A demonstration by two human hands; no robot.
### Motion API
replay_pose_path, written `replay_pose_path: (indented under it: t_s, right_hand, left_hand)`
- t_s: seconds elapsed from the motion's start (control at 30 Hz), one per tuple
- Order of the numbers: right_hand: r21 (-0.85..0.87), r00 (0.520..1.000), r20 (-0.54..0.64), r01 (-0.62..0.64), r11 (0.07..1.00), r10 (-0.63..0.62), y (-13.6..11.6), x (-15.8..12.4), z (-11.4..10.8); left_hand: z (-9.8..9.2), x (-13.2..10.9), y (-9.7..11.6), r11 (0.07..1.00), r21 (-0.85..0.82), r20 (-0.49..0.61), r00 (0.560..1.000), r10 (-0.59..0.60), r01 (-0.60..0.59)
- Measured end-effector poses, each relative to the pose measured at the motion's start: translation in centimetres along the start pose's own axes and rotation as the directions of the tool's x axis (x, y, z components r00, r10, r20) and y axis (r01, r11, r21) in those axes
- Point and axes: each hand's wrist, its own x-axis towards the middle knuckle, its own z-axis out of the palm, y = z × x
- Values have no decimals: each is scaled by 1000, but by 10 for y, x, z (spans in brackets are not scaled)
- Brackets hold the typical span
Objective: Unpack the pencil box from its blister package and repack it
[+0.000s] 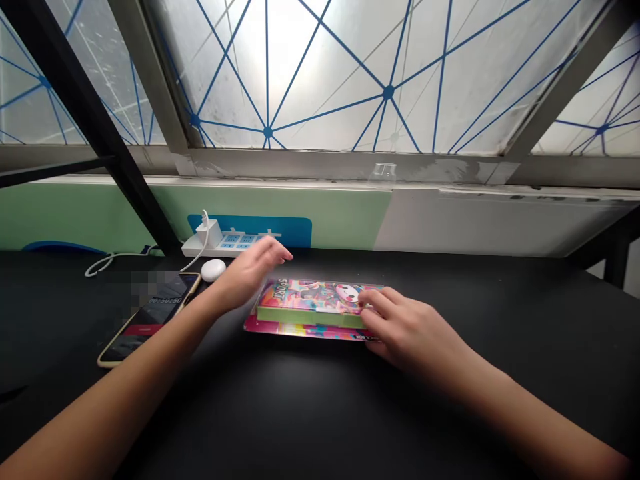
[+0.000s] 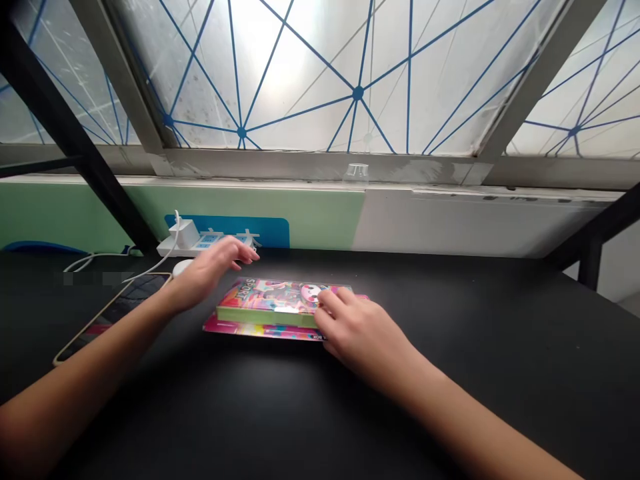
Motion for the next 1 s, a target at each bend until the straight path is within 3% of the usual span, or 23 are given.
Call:
replay_pose_path:
  t_s: [0.07, 0.17, 0.3, 0.4, 0.5, 0.57, 0.7, 0.8, 1.0]
  right_hand:
    - [0, 999, 26, 30, 1000, -30, -4, 1, 5]
    - [32, 997, 47, 67, 997, -69, -5, 3, 7]
    - [259, 998, 64, -2, 966, -15, 2, 3, 2]
    - [463, 991, 81, -130, 877, 104, 12, 2, 2]
    - [549, 971, 112, -236, 802, 210, 22, 0, 7]
    - [562, 942, 202, -337, 756, 270, 28, -3, 12]
    - [523, 831, 441, -545, 655, 339, 32, -5, 16]
    - [523, 826, 454, -551, 650, 335, 33, -6, 18]
    - [512, 855, 409, -504, 695, 319, 31, -6, 21]
  left_hand:
    - [4, -5, -1, 966, 258, 267, 961, -72, 0]
    - [13, -12, -1, 878, 472, 447, 880, -161, -79]
    - [19, -14, 2, 832, 538, 467, 870, -160, -136]
    - [19, -14, 4, 812, 566, 456, 875, -163, -143]
    - [21, -14, 7, 801, 584, 453, 872, -184, -134]
    - [21, -14, 8, 796, 590, 458, 869, -189, -138]
    - [21, -14, 9, 796, 590, 461, 866, -196, -134]
    - [21, -14, 6, 809, 568, 470, 867, -169, -151]
    - [28, -20, 7, 770, 557, 528, 848, -39, -311]
